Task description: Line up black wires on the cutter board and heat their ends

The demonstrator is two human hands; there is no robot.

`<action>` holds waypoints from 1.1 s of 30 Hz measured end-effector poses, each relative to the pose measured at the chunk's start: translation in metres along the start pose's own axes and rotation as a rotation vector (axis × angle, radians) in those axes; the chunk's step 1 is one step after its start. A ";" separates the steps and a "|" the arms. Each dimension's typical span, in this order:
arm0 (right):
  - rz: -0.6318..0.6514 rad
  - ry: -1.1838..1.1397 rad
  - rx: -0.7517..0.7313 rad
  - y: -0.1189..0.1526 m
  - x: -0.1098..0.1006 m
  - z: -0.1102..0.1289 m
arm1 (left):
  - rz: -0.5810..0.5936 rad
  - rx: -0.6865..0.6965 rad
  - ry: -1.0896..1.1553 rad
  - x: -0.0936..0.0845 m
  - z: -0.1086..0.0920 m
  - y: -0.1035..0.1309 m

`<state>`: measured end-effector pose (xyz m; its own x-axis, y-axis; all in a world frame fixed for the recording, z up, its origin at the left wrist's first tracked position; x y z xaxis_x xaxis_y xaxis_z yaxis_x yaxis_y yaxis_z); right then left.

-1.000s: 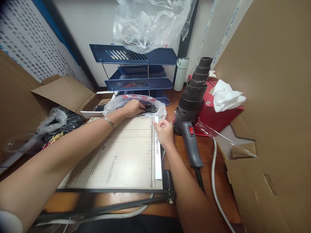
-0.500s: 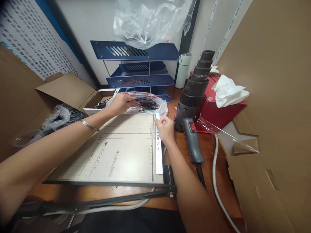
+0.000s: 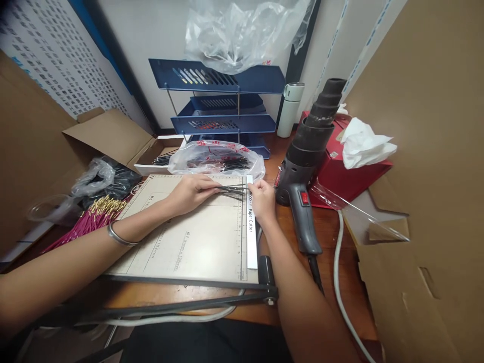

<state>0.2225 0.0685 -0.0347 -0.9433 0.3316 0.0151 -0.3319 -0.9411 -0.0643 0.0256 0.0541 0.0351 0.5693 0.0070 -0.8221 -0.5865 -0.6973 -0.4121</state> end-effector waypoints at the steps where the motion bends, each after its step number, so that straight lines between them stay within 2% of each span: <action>1: 0.001 -0.009 -0.009 0.000 0.000 0.001 | -0.005 0.010 0.015 0.000 0.001 0.001; 6: 0.027 -0.033 -0.040 0.001 0.001 0.003 | -0.046 0.060 0.044 -0.005 0.002 0.006; 9: 0.048 0.003 -0.011 0.002 0.003 0.002 | -0.029 0.043 0.050 -0.004 0.002 0.009; 15: 0.049 0.020 -0.058 0.003 0.003 0.008 | 0.020 0.018 0.026 0.000 0.000 0.009; 20: 0.055 0.034 -0.024 0.003 0.003 0.003 | 0.010 0.026 0.017 0.000 -0.001 0.010; 26: 0.039 0.038 -0.052 0.003 0.002 0.006 | -0.013 0.014 0.007 -0.001 0.000 0.010; 33: 0.034 0.034 -0.016 0.003 0.001 0.003 | 0.030 0.020 -0.002 0.000 -0.005 0.012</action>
Point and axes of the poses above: each hand's wrist, its own y-axis away from the middle knuckle, its own x-axis out of the palm, z = x × y, the point moved 10 cm from there along -y, towards the middle knuckle, and after that the axes turned 1 degree about -z, right-handed, at the moved point
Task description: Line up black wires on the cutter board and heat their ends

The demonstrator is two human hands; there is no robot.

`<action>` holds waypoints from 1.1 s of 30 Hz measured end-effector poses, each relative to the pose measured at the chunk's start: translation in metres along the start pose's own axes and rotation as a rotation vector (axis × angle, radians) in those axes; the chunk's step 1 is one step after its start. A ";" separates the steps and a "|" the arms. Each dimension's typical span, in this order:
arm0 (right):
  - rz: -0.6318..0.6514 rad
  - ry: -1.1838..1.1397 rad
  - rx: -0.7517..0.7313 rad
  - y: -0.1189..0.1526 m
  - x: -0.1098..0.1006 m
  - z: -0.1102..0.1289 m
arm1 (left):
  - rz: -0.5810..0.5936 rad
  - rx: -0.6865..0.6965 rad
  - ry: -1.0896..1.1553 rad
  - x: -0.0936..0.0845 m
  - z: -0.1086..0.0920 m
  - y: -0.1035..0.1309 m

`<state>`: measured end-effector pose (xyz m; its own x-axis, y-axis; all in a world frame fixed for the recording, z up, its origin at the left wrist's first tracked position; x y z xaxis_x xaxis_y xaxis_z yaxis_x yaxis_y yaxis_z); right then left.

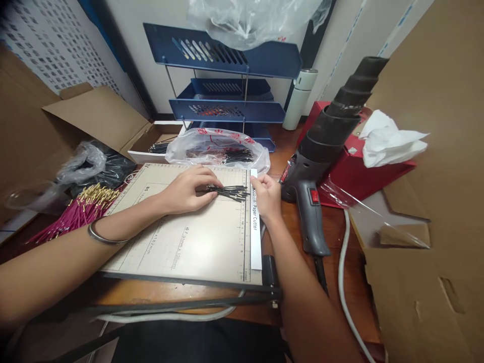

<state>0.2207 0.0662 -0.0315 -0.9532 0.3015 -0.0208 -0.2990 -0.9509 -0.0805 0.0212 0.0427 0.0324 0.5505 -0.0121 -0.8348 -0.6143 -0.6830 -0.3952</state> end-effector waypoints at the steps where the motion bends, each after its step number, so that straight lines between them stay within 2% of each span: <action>1: 0.000 -0.002 -0.004 0.000 0.000 0.000 | 0.003 0.006 -0.003 0.000 -0.001 0.000; 7: 0.004 0.001 -0.004 0.001 0.000 0.001 | 0.000 -0.016 -0.002 0.001 0.000 -0.001; 13: 0.008 0.022 -0.018 0.000 0.000 0.000 | -0.027 0.046 0.022 0.000 -0.004 -0.002; 20: 0.013 0.038 -0.042 -0.003 -0.001 -0.006 | -0.027 0.032 0.034 0.000 -0.001 -0.001; 26: 0.000 0.026 -0.073 -0.005 -0.003 -0.008 | -0.072 0.051 0.046 -0.005 -0.003 0.000; 33: -0.012 0.002 -0.049 -0.004 -0.003 -0.008 | -0.004 0.125 0.072 0.000 -0.014 0.000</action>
Point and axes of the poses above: each hand's wrist, its own y-axis away from the middle knuckle, its own x-axis out of the palm, z = x × y, the point moved 10 cm from there along -y, towards the middle knuckle, and after that the axes turned 1 degree about -z, right-handed, at the moved point
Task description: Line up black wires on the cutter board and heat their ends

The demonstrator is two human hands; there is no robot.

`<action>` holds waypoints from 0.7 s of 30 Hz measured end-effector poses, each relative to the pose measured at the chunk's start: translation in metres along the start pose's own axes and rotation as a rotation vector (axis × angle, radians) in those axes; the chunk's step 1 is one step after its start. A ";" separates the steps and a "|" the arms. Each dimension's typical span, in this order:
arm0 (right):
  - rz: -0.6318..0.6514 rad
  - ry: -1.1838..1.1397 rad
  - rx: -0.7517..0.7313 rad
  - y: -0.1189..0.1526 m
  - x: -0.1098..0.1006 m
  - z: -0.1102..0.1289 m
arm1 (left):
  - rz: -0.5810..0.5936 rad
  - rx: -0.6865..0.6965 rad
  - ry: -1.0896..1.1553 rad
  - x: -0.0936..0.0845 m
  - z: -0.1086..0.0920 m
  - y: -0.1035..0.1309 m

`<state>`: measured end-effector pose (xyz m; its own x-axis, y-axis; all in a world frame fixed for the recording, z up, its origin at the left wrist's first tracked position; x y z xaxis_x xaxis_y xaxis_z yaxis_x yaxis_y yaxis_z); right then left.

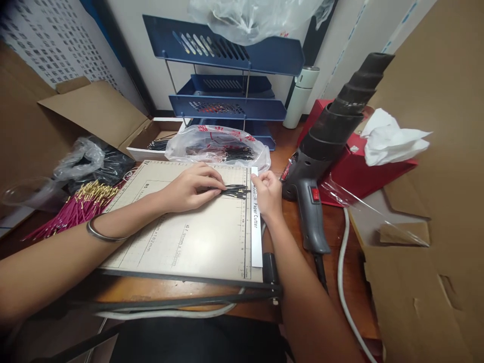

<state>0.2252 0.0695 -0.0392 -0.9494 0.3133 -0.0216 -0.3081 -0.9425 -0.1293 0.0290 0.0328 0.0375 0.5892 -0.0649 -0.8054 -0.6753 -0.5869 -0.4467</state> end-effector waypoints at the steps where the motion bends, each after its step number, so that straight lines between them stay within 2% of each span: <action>1: -0.002 -0.005 -0.001 0.000 0.000 0.000 | 0.005 0.012 -0.003 0.001 -0.001 0.000; 11: 0.019 0.003 0.003 0.001 0.003 0.001 | 0.061 0.052 -0.087 0.005 -0.006 0.000; 17: 0.029 0.023 -0.013 0.000 0.004 0.002 | 0.156 0.070 -0.148 0.017 -0.007 0.000; 21: 0.013 0.006 0.006 0.000 0.003 0.001 | 0.107 0.032 -0.132 0.014 -0.004 -0.001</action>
Point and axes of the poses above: each hand's wrist, its own y-axis away from the middle knuckle, its own x-axis out of the palm, z = x × y, the point moved 10 cm from there along -y, towards the middle knuckle, and after that the axes turned 1 degree about -z, right-handed, at the moved point
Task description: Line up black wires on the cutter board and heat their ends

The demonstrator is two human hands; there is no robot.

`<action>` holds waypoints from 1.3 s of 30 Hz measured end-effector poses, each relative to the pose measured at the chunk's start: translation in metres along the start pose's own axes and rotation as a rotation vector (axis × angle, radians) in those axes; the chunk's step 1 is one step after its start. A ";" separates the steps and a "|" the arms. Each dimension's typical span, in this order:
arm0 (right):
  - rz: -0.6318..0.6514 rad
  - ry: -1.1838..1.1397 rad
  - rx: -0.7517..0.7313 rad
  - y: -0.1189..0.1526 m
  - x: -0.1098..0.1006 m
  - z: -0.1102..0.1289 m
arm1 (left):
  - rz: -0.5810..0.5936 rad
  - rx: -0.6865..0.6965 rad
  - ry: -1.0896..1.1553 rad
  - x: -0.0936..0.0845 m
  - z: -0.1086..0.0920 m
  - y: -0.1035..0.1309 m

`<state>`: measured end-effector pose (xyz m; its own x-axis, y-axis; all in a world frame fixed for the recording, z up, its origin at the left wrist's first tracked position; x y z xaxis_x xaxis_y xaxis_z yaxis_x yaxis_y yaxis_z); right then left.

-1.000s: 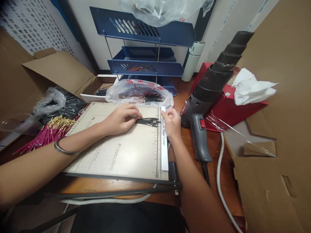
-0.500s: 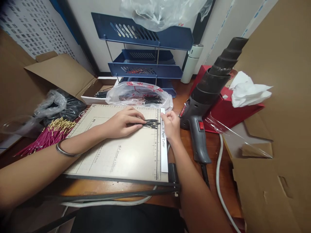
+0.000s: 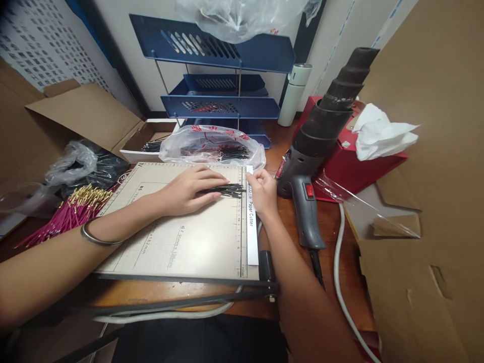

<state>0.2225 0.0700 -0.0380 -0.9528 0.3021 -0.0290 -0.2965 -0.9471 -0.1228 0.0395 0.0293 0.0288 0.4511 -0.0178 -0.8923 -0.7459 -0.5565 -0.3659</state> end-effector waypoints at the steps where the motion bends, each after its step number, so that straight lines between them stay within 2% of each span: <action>1: -0.003 -0.004 0.003 0.000 0.000 0.000 | -0.028 -0.018 0.008 -0.002 0.002 0.000; 4: -0.007 -0.004 0.002 0.001 0.000 0.001 | -0.077 -0.095 0.051 -0.008 0.011 -0.003; 6: -0.015 -0.004 -0.003 0.001 -0.001 0.002 | -0.051 -0.144 0.086 -0.009 0.018 -0.008; 13: 0.004 -0.004 -0.005 0.001 0.001 0.004 | 0.220 -0.156 0.118 -0.006 0.025 -0.036; 22: 0.025 -0.031 0.021 0.002 0.003 0.006 | 0.485 -0.131 -0.171 0.009 0.012 -0.068; 26: 0.018 -0.025 0.042 0.003 0.003 0.006 | 0.604 -0.167 -0.164 0.012 0.016 -0.072; 32: 0.000 -0.032 0.044 0.002 0.004 0.006 | 0.603 -0.188 -0.042 0.008 0.028 -0.069; 39: -0.020 -0.053 0.031 0.004 0.003 0.004 | 0.603 -0.293 -0.206 -0.007 0.049 -0.078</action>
<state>0.2186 0.0670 -0.0344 -0.9487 0.3151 0.0259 -0.3161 -0.9443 -0.0919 0.0709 0.1134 0.0510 -0.1236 -0.2522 -0.9598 -0.6610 -0.7005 0.2692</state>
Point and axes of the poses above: each hand's wrist, its own y-axis away from the middle knuckle, its own x-axis out of the palm, z = x × y, the point moved 10 cm from there along -y, towards the middle knuckle, and after that the axes turned 1 degree about -z, right-handed, at the moved point
